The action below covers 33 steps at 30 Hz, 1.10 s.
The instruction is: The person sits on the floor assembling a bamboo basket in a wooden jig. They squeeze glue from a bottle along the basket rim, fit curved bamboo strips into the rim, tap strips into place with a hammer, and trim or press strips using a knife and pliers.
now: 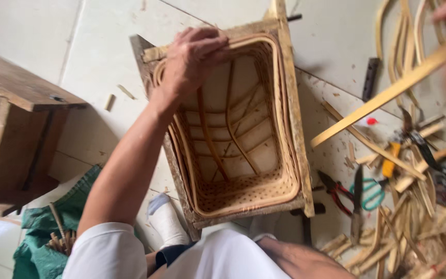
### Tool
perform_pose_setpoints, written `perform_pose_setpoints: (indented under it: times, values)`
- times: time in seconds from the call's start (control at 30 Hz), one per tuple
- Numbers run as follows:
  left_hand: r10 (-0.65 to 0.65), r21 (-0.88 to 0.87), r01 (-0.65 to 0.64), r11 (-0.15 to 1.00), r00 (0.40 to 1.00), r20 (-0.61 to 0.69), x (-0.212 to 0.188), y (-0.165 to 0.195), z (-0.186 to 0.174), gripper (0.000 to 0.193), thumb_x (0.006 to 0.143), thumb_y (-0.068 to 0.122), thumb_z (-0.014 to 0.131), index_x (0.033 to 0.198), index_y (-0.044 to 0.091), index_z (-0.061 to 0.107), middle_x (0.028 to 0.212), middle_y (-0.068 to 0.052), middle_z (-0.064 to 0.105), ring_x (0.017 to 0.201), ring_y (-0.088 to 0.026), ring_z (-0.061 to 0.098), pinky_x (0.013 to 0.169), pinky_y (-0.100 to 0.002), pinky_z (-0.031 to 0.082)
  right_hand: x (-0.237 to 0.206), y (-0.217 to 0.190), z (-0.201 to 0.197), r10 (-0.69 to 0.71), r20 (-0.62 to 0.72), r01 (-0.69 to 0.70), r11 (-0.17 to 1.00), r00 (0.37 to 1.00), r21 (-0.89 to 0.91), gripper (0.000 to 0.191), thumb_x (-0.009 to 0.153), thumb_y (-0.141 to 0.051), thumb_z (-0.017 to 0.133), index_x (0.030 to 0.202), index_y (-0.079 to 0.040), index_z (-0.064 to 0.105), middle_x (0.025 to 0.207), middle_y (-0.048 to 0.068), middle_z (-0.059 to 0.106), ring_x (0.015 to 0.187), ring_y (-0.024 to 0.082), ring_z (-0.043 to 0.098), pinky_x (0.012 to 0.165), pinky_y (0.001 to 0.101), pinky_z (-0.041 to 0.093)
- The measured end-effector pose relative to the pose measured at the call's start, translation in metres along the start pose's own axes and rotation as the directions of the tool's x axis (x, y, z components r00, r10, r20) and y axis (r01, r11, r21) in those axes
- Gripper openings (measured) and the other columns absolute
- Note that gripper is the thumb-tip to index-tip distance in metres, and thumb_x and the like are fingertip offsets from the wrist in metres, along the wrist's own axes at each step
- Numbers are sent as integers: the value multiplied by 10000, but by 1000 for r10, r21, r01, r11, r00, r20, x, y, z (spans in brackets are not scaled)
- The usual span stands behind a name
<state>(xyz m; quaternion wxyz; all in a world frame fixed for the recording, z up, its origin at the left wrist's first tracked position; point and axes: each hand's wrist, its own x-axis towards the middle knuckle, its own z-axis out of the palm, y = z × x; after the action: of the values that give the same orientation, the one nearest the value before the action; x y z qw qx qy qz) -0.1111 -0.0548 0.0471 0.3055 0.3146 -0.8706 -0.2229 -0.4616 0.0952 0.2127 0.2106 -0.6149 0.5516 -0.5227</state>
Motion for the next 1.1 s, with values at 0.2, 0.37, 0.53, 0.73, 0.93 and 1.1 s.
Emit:
perform_pose_setpoints:
  times: [0.2,0.37,0.53,0.73,0.93,1.1]
  values:
    - [49,7,-48,999,997,-52,-6,-6,-2,234,965,176,852,1179,94,805,1191,-68,734,1127,-268,659,989,-404,520,-37,3,118,196,136,-224,946,971,236,397,1195,-172,537,1562,-79,420,951,63,650,572,34,532,475,193,468]
    - [84,-16,-85,996,994,-69,-5,-3,-7,268,940,126,831,1204,94,799,1202,-67,719,1151,-271,650,1008,-408,508,-48,33,150,405,143,-428,877,903,219,412,1144,-247,534,1521,-79,539,896,38,677,508,38,465,386,176,394]
    - [62,19,-61,998,996,-65,-3,2,-5,235,953,155,844,1179,110,798,1228,-52,725,1132,-242,648,996,-398,500,-51,45,161,442,145,-456,886,885,83,402,1090,-301,542,1423,-87,614,705,0,649,431,48,465,352,190,403]
    - [68,25,-67,997,997,-48,-7,-2,-5,239,942,136,845,1174,99,800,1234,-54,724,1157,-248,651,1013,-398,510,-64,56,162,335,127,-342,939,934,39,375,1178,-264,592,1508,-87,605,768,-4,600,662,49,527,579,226,445]
    - [13,11,-13,1000,1000,19,-1,3,-6,230,1008,212,830,1206,100,799,1218,-80,736,1065,-240,654,929,-388,524,-62,44,169,424,153,-425,905,893,-26,396,1107,-221,577,1481,-92,585,765,33,653,614,81,538,556,258,469]
    - [123,116,-122,986,992,2,7,10,-13,290,994,269,783,1232,105,761,1275,-92,732,1039,-228,658,932,-384,529,-52,27,179,341,211,-324,940,916,-112,378,1104,-230,568,1440,-59,596,1208,159,750,1039,236,731,885,327,587]
